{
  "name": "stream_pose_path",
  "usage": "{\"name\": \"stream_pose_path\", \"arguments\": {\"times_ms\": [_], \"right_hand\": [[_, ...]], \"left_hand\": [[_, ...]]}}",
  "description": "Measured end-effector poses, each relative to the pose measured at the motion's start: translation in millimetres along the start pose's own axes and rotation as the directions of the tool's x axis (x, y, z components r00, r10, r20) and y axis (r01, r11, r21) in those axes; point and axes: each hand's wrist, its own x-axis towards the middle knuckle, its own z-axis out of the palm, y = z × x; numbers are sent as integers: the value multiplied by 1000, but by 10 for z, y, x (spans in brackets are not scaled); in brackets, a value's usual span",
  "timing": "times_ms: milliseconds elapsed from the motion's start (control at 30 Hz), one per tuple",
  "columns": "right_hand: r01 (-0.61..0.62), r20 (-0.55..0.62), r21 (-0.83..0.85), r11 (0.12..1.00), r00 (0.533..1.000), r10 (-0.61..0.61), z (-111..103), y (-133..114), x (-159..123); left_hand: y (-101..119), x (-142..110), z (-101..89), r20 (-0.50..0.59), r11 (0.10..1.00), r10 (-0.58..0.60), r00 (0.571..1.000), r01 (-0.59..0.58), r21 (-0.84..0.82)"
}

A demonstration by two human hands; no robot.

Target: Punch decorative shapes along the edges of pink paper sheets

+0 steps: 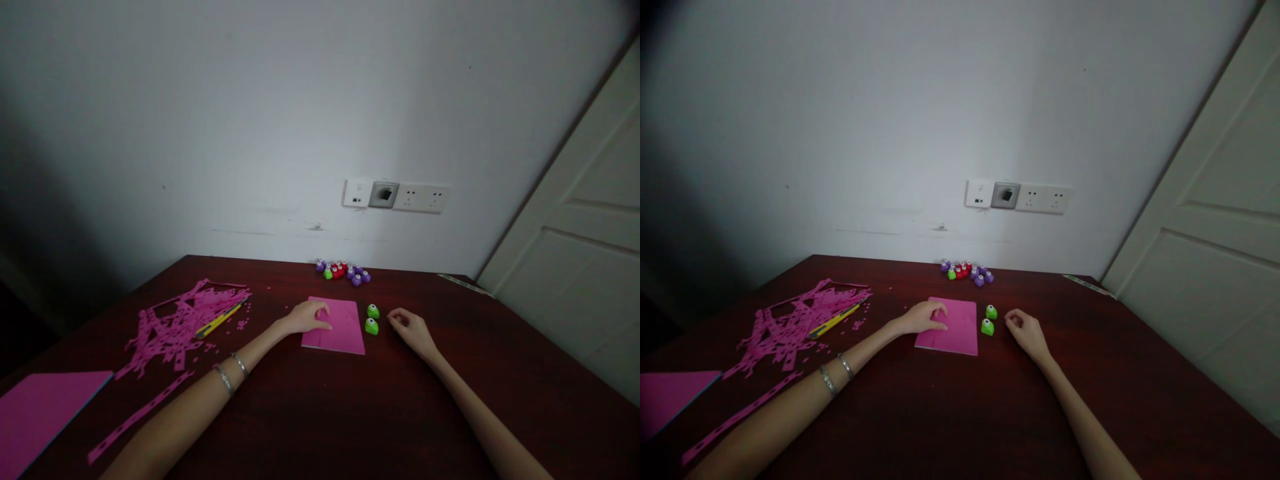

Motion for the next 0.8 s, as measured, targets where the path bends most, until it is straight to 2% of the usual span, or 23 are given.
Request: {"name": "stream_pose_path", "arguments": {"times_ms": [133,200,333,400,500,567,667,800], "right_hand": [[-9,-11,19,1000,1000,10,-3,-16,0],[-19,-15,44,999,1000,20,-2,-13,4],[-37,-12,83,996,999,38,5,-3,13],[-41,-8,102,994,999,42,9,-3,14],[-44,-8,116,992,999,45,12,-7,16],[-42,-4,104,994,999,43,11,-2,23],[-42,5,72,997,999,41,7,32,43],[-69,2,90,994,998,69,5,103,73]], "left_hand": [[-4,-7,10,-19,999,24,1000,-25,-46],[-34,16,12,-63,993,24,998,-31,-115],[-196,189,-82,-170,954,-116,979,61,-295],[-328,345,-182,-242,934,-210,947,121,-335],[-557,619,-329,-322,926,-320,891,223,-304],[-700,791,-385,-341,924,-344,875,251,-288],[-867,998,-393,-355,927,-356,864,281,-248],[-1001,1196,-343,-341,938,-340,876,293,-183]]}}
